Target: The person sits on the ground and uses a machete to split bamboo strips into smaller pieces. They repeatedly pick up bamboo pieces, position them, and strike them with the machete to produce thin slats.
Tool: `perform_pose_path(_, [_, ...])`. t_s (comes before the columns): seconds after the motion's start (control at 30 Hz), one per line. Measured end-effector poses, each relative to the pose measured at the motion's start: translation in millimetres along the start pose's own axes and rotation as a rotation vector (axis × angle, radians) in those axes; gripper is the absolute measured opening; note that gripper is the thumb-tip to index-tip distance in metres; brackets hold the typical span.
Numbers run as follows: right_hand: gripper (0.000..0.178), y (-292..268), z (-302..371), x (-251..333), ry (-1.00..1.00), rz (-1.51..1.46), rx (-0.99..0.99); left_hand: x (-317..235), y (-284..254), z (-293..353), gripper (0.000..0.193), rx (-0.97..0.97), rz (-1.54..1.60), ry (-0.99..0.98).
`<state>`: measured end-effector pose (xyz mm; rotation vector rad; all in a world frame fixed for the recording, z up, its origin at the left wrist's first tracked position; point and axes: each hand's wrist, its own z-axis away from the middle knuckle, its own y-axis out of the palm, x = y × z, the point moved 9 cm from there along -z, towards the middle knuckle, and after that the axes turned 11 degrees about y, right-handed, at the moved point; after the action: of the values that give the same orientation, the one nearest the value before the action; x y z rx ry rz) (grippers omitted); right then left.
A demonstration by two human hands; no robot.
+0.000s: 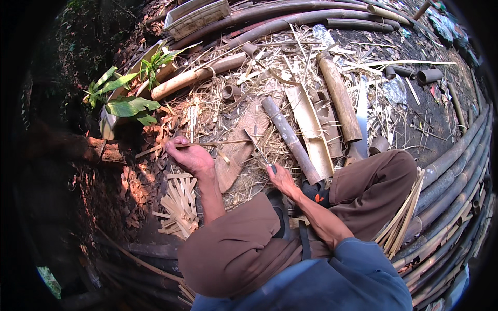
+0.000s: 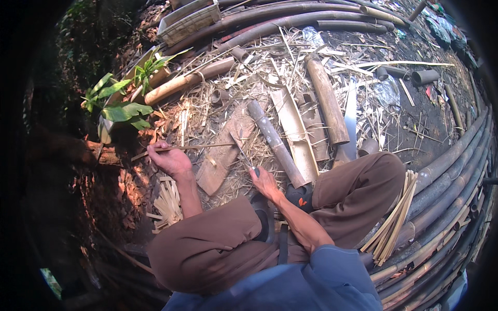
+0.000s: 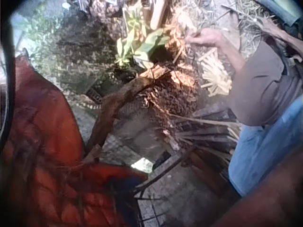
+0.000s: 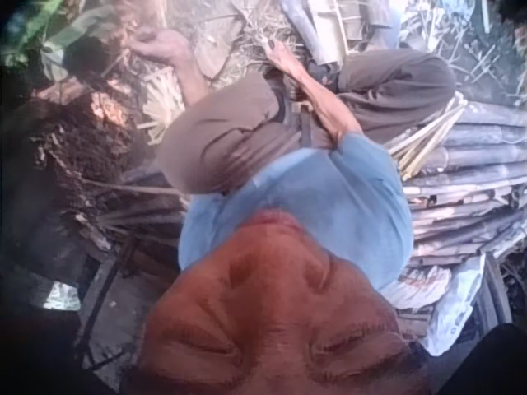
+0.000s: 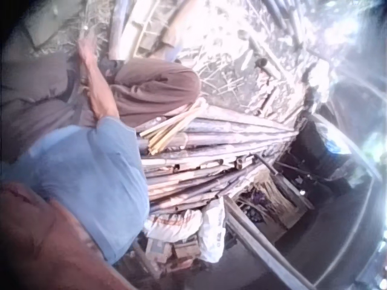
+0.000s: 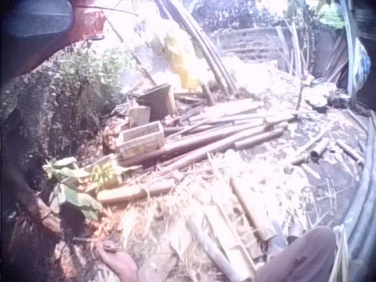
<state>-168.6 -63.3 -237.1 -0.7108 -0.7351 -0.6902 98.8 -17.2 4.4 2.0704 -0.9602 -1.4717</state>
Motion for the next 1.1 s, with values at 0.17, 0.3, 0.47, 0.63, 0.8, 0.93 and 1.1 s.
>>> perform_pose_path(0.17, [0.051,-3,25,23,-0.042,0.020,-0.006,-34,27,-3,0.031,0.239,-0.460,0.522])
perform_pose_path(0.3, [0.045,1,49,80,-0.121,-0.065,0.100,-6,7,-15,0.040,0.178,-0.154,0.085])
perform_pose_path(0.47, [0.032,20,53,109,-0.209,-0.077,0.151,-10,5,-4,0.045,0.119,-0.290,0.143])
perform_pose_path(0.63, [0.031,33,21,65,-0.164,0.073,0.034,-14,2,-6,0.045,0.088,-0.355,0.152])
perform_pose_path(0.8, [0.041,15,0,12,-0.013,0.141,0.040,-7,11,-11,0.045,0.161,-0.288,0.130])
perform_pose_path(0.93, [0.042,14,23,30,-0.045,0.093,0.085,-8,8,-10,0.046,0.113,-0.412,0.153])
perform_pose_path(1.1, [0.042,8,5,20,-0.010,0.068,0.074,-13,6,-6,0.040,0.111,-0.392,0.219])
